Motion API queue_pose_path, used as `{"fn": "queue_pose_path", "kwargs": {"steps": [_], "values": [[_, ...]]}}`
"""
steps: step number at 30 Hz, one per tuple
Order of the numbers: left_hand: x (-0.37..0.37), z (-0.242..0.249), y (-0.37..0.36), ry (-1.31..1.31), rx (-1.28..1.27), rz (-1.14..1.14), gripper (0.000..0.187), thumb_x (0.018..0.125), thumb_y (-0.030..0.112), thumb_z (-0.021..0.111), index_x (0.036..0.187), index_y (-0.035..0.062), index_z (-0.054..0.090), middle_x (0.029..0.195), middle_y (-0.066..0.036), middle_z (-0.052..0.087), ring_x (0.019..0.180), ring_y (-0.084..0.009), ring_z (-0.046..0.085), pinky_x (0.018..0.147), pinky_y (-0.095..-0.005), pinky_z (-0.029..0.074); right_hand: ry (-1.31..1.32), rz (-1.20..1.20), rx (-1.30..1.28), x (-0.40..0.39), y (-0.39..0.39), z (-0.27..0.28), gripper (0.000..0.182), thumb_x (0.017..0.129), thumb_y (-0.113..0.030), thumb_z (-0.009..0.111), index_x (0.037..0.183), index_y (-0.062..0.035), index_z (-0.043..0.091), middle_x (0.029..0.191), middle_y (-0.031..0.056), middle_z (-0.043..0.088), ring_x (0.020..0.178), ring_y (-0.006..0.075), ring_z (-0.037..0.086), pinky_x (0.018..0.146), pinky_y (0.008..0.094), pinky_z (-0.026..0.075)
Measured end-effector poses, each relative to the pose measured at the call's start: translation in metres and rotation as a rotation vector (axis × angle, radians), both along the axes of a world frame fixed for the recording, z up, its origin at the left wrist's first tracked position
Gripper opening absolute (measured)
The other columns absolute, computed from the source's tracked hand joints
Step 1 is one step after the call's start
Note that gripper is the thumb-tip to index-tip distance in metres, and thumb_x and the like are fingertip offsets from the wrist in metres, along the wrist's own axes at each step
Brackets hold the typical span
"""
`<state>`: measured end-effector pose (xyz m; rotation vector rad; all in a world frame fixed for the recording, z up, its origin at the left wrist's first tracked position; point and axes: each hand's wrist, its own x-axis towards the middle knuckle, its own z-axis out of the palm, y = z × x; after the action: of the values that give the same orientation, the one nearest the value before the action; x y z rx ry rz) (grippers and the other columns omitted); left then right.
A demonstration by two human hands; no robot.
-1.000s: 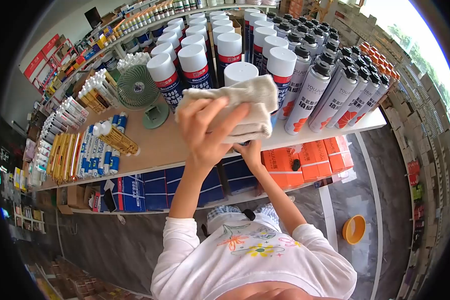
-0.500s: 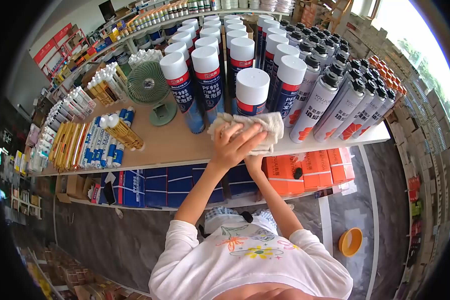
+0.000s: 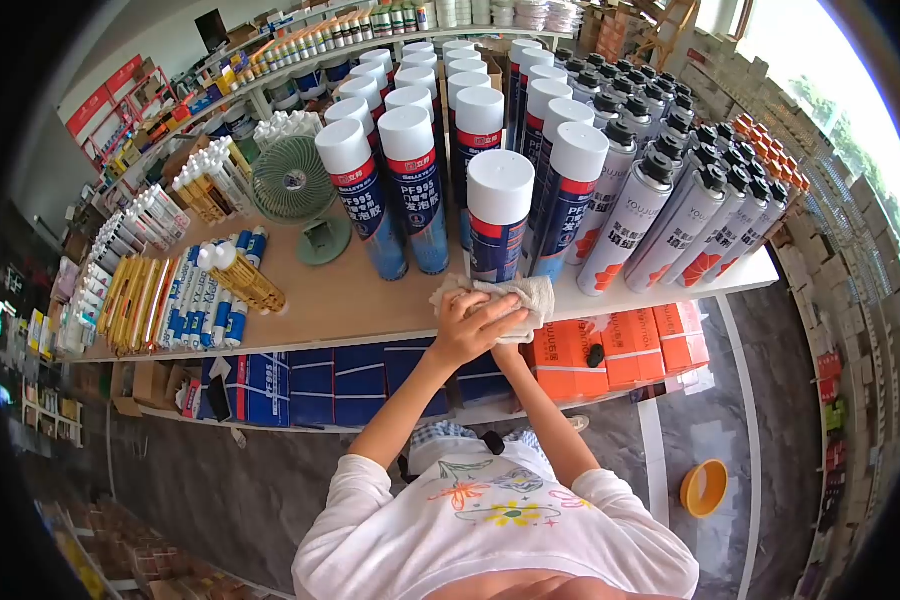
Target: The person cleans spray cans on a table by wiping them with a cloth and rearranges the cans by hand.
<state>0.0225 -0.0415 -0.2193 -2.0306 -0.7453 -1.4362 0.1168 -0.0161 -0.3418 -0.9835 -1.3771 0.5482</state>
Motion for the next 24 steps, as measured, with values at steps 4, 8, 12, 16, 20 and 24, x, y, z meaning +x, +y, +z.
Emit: {"fn": "queue_pose_path", "kwargs": {"steps": [4,8,12,16,20,24], "values": [[-0.002,0.056,0.001,-0.093,-0.002,-0.024,0.033,0.069,0.027,0.077,0.102,0.0242,0.076,0.117,0.008,0.066,0.097,-0.0192,0.049,0.087,-0.0361,0.038,0.09,-0.025,-0.037,-0.004,0.002,0.008,0.052,0.081,-0.016,0.076,0.124,0.0008,0.051,0.111,0.0151,0.062,0.104,0.0271,0.06,0.088,0.0385,0.048],[0.003,0.108,0.0,-0.164,-0.045,-0.014,0.043,0.062,0.014,0.076,0.105,0.0174,0.076,0.119,0.002,0.065,0.098,-0.0227,0.049,0.085,-0.0346,0.041,0.022,-0.083,-0.067,0.002,-0.001,0.027,0.066,0.068,-0.017,0.088,0.119,0.003,0.051,0.11,0.0187,0.061,0.103,0.0273,0.059,0.086,0.0381,0.047],[0.011,0.07,-0.002,-0.013,-0.061,0.097,0.042,0.065,0.018,0.075,0.107,0.0219,0.076,0.119,0.008,0.065,0.097,-0.0177,0.05,0.085,-0.0316,0.038,-0.04,0.009,-0.241,0.007,0.01,-0.016,0.06,0.074,-0.013,0.082,0.123,0.0009,0.05,0.114,0.0184,0.059,0.105,0.0302,0.058,0.089,0.0389,0.046],[0.011,0.013,-0.007,0.149,-0.048,0.099,0.037,0.077,0.022,0.067,0.113,0.028,0.072,0.121,0.014,0.062,0.097,-0.0128,0.05,0.083,-0.0317,0.037,-0.38,-0.183,0.04,-0.003,0.015,-0.033,0.059,0.082,-0.014,0.076,0.132,-0.0016,0.047,0.125,0.0183,0.056,0.113,0.0294,0.057,0.09,0.0388,0.047],[0.006,0.041,-0.005,0.058,-0.067,0.058,0.036,0.077,0.024,0.067,0.112,0.0282,0.072,0.119,0.014,0.063,0.098,-0.0122,0.05,0.084,-0.0311,0.037,-0.156,-0.161,0.027,-0.005,0.008,-0.002,0.061,0.081,-0.014,0.077,0.132,-0.0018,0.047,0.124,0.0181,0.056,0.113,0.0291,0.057,0.092,0.0391,0.047],[-0.009,0.103,-0.001,-0.17,-0.14,-0.056,0.041,0.065,0.022,0.078,0.106,0.0216,0.075,0.121,0.007,0.065,0.1,-0.02,0.053,0.087,-0.0351,0.04,-0.051,-0.078,-0.109,0.001,-0.008,0.033,0.06,0.079,-0.012,0.079,0.13,-0.0012,0.048,0.122,0.0167,0.059,0.112,0.0287,0.058,0.094,0.0389,0.046]]}}
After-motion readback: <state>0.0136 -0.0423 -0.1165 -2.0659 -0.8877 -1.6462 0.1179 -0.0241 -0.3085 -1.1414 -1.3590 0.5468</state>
